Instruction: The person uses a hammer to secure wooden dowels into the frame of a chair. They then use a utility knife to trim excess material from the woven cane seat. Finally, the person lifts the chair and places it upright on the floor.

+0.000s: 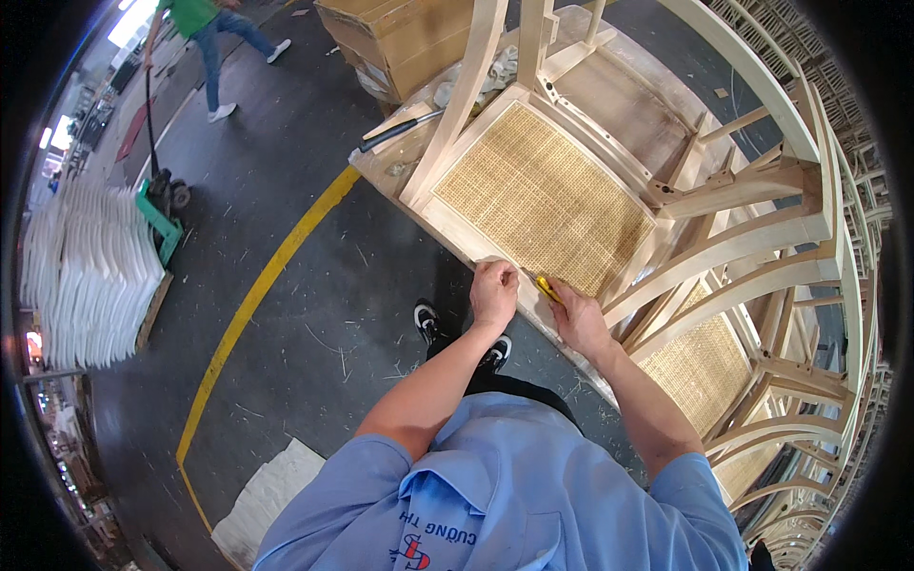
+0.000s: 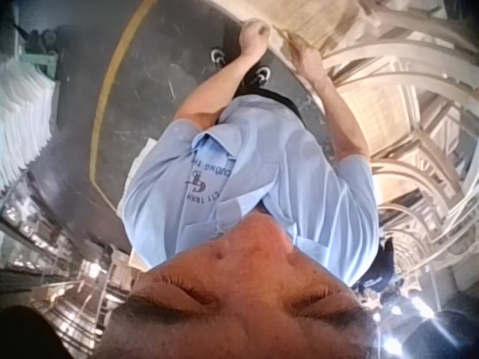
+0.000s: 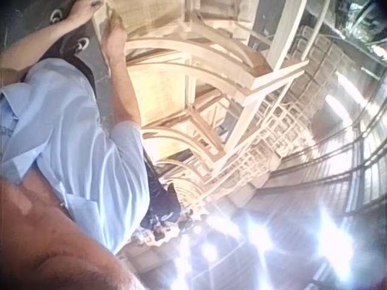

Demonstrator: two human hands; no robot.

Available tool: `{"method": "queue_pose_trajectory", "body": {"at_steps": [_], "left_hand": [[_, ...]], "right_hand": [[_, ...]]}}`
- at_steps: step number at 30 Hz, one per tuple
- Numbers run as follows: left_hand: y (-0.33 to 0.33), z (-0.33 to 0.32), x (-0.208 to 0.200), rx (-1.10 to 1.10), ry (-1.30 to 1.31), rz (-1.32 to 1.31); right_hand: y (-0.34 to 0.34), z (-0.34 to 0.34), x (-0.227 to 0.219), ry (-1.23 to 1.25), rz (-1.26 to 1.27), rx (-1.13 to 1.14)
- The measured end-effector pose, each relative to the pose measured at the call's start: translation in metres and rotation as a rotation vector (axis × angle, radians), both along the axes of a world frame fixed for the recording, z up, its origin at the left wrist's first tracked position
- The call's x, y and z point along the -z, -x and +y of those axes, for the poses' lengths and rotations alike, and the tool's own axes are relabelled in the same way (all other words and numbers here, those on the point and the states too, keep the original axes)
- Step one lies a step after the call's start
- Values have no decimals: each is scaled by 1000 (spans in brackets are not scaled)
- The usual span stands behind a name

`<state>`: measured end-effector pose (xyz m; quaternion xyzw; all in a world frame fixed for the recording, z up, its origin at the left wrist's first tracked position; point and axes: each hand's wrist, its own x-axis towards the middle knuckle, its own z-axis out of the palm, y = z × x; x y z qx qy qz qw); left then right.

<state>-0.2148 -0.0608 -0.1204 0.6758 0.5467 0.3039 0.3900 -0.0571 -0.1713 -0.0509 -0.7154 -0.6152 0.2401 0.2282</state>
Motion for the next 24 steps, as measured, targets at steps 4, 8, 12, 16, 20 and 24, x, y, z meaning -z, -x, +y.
{"method": "queue_pose_trajectory", "body": {"at_steps": [4,8,12,16,20,24], "left_hand": [[0,0,2,-28,-1,-29],[-1,0,4,-27,0,-9],[-1,0,4,-27,2,-11],[0,0,4,-12,20,-11],[0,0,4,-28,51,17],[-1,0,5,-22,41,12]], "right_hand": [[0,2,-3,24,0,13],[-1,2,-4,15,14,-3],[-2,4,-4,10,-23,-21],[-2,5,-3,50,-61,-19],[0,7,-5,16,-78,-33],[-1,6,-6,48,-134,-36]]}}
